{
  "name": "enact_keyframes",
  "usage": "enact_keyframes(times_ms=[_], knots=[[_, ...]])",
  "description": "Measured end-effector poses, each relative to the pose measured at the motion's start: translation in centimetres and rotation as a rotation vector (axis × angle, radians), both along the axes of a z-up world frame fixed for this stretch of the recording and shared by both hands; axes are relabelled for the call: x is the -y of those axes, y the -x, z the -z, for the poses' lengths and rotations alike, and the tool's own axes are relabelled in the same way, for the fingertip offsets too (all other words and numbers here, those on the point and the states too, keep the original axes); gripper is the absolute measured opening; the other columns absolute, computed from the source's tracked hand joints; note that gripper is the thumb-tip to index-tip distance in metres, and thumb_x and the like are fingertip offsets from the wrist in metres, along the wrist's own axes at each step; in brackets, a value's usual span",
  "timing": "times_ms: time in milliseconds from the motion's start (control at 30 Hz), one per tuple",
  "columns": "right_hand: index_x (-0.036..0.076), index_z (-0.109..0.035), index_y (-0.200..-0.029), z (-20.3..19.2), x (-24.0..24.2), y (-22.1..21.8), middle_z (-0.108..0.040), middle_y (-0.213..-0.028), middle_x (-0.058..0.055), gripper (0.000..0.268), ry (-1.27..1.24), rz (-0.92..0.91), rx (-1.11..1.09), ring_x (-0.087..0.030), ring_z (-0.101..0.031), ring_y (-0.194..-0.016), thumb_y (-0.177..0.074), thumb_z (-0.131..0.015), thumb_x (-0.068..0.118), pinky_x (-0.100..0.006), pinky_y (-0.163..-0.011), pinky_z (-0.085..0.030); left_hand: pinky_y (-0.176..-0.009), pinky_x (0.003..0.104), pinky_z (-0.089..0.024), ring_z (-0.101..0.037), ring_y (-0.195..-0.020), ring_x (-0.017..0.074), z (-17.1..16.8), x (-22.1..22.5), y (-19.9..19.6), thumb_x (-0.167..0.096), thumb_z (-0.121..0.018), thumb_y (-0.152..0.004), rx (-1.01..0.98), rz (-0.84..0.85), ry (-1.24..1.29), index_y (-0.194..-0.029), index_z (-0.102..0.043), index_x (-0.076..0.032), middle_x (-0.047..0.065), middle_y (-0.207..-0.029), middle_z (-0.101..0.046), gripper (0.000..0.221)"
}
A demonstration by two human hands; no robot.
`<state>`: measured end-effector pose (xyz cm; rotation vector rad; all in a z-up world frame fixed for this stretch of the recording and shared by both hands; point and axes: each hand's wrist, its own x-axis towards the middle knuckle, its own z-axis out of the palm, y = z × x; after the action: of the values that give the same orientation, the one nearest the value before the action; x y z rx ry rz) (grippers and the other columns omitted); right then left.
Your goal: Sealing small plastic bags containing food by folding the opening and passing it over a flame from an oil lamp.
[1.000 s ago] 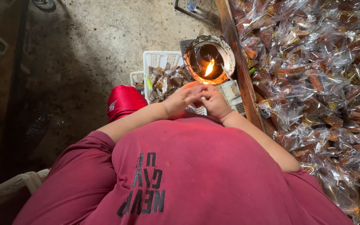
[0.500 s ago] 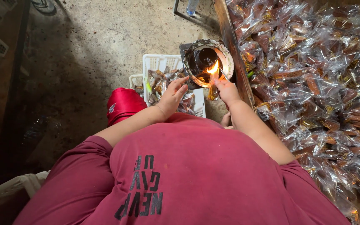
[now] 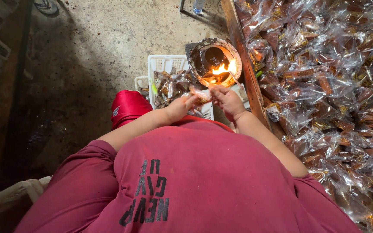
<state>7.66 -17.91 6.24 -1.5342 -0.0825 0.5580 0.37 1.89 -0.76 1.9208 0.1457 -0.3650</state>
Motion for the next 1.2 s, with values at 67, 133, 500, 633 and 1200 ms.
enact_keyframes(times_ms=[67, 133, 500, 633, 1200], knots=[[0.007, -0.071, -0.089, -0.5, -0.3, 0.7, -0.064, -0.080, -0.001, 0.017, 0.074, -0.078, 0.068, -0.006, -0.062, -0.067, -0.095, -0.079, 0.021, -0.016, -0.063, -0.054, -0.107, 0.048, -0.050, -0.061, -0.123, 0.0335, -0.2, 0.7, -0.2, -0.041, -0.046, -0.106, 0.129, -0.100, 0.328, -0.136, -0.061, -0.013, 0.019, -0.126, -0.067, 0.043], [0.009, -0.071, -0.083, 1.0, 0.3, 0.2, -0.064, -0.085, 0.000, 0.021, 0.148, -0.156, 0.139, -0.006, -0.061, -0.068, -0.094, -0.079, 0.024, -0.017, -0.065, -0.053, -0.101, 0.046, -0.055, -0.060, -0.123, 0.0320, -0.4, 0.9, 0.1, -0.014, -0.055, -0.109, 0.257, -0.202, 0.656, -0.152, -0.046, -0.006, 0.023, -0.140, -0.058, 0.044], [0.021, -0.077, -0.095, -0.2, 9.5, -6.1, -0.066, -0.081, -0.001, 0.008, 0.750, 0.278, 1.022, -0.020, -0.065, -0.090, -0.087, -0.079, 0.019, -0.028, -0.083, -0.054, -0.068, 0.029, -0.066, -0.073, -0.085, 0.0208, 10.7, -0.4, -2.6, -0.035, -0.067, -0.102, -0.075, -0.464, 0.584, -0.162, -0.024, -0.007, 0.017, -0.119, -0.067, 0.079], [0.034, -0.066, -0.126, 1.7, 16.8, -10.0, -0.055, -0.129, 0.004, 0.029, 1.308, 0.220, 0.647, -0.025, -0.056, -0.123, -0.097, -0.069, 0.032, -0.046, -0.106, -0.045, -0.076, 0.024, -0.065, -0.064, -0.106, 0.0206, 1.8, -0.2, 0.2, -0.033, -0.065, -0.103, -0.030, -0.413, 0.540, -0.160, -0.032, -0.011, 0.022, -0.149, -0.044, 0.070], [0.017, -0.062, -0.110, -8.6, 9.5, -3.3, -0.062, -0.093, -0.001, 0.060, 0.358, 0.626, 0.331, -0.012, -0.057, -0.068, -0.096, -0.057, 0.075, -0.017, -0.055, -0.048, -0.083, 0.030, -0.059, -0.066, -0.114, 0.0191, -0.6, -0.2, 1.2, -0.046, -0.072, -0.098, 0.041, -0.318, 0.507, -0.146, -0.058, -0.022, 0.008, -0.136, -0.066, 0.056]])
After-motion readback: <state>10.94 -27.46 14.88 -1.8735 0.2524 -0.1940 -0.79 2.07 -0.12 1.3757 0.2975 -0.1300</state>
